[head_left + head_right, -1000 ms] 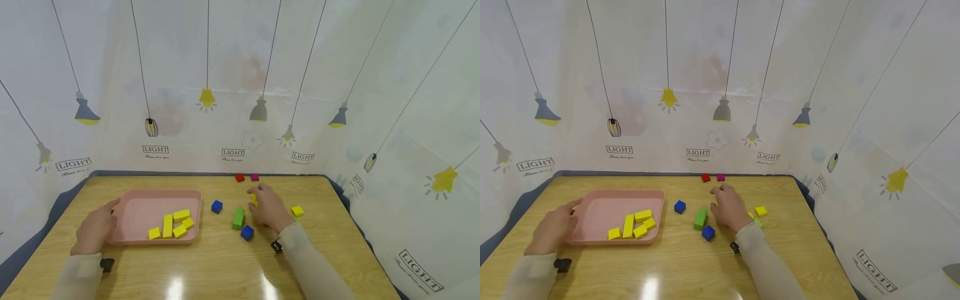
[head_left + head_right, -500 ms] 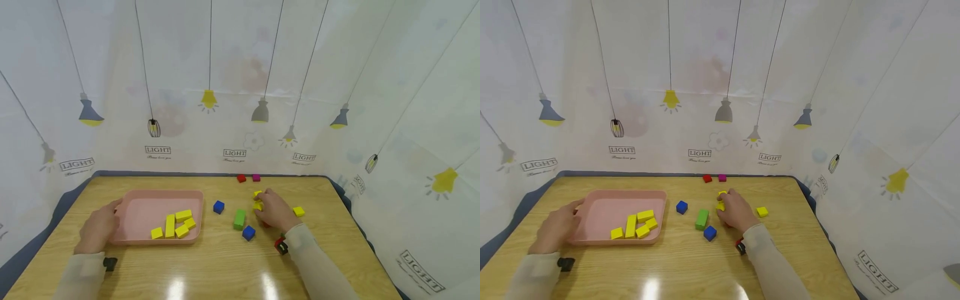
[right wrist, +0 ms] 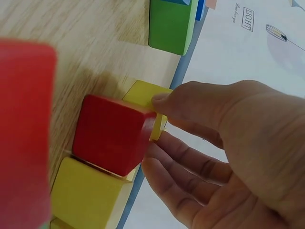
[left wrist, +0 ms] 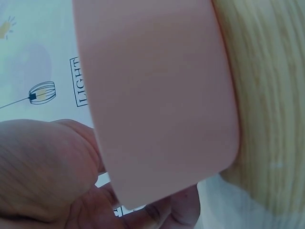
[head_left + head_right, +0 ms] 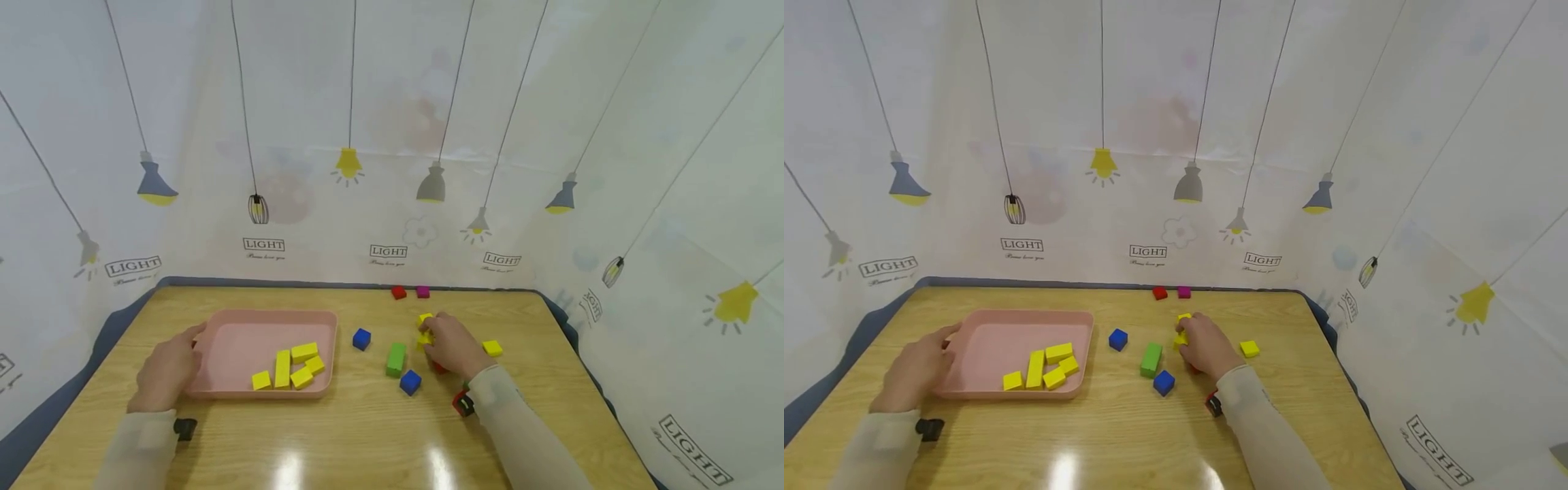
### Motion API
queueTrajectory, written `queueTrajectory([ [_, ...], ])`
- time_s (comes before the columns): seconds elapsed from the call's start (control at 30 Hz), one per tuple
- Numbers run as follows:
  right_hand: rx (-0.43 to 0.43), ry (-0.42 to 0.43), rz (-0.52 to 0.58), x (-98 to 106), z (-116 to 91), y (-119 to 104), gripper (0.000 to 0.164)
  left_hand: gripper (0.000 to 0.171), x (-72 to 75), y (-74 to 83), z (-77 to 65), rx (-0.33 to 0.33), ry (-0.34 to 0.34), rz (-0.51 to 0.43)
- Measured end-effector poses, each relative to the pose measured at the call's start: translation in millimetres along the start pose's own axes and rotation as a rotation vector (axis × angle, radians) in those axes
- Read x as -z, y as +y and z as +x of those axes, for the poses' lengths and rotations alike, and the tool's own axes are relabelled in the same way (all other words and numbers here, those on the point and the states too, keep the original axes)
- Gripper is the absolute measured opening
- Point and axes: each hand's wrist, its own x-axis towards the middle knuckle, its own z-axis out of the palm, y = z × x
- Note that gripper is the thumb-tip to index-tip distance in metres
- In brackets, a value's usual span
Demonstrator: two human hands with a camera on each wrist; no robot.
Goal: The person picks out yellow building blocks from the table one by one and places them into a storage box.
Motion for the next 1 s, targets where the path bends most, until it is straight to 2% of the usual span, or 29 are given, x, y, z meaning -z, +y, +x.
queueTrajectory([
  [0.27,0.023,-0.007,-0.001,2,5,1,0.035,0.07,2.7,5.1,-0.4,-0.007,0.015,-0.005],
  [0.53,0.031,-0.021,0.013,0,4,-3,0.033,0.07,2.0,6.1,-4.6,0.042,-0.009,-0.022],
  [0.83,0.032,-0.002,0.002,1,5,-7,0.034,0.068,-0.1,3.5,-5.6,0.01,0.017,-0.014],
  [1.0,0.063,0.039,0.02,3,4,-12,0.033,0.068,0.2,3.7,-6.9,0.012,0.027,-0.017],
])
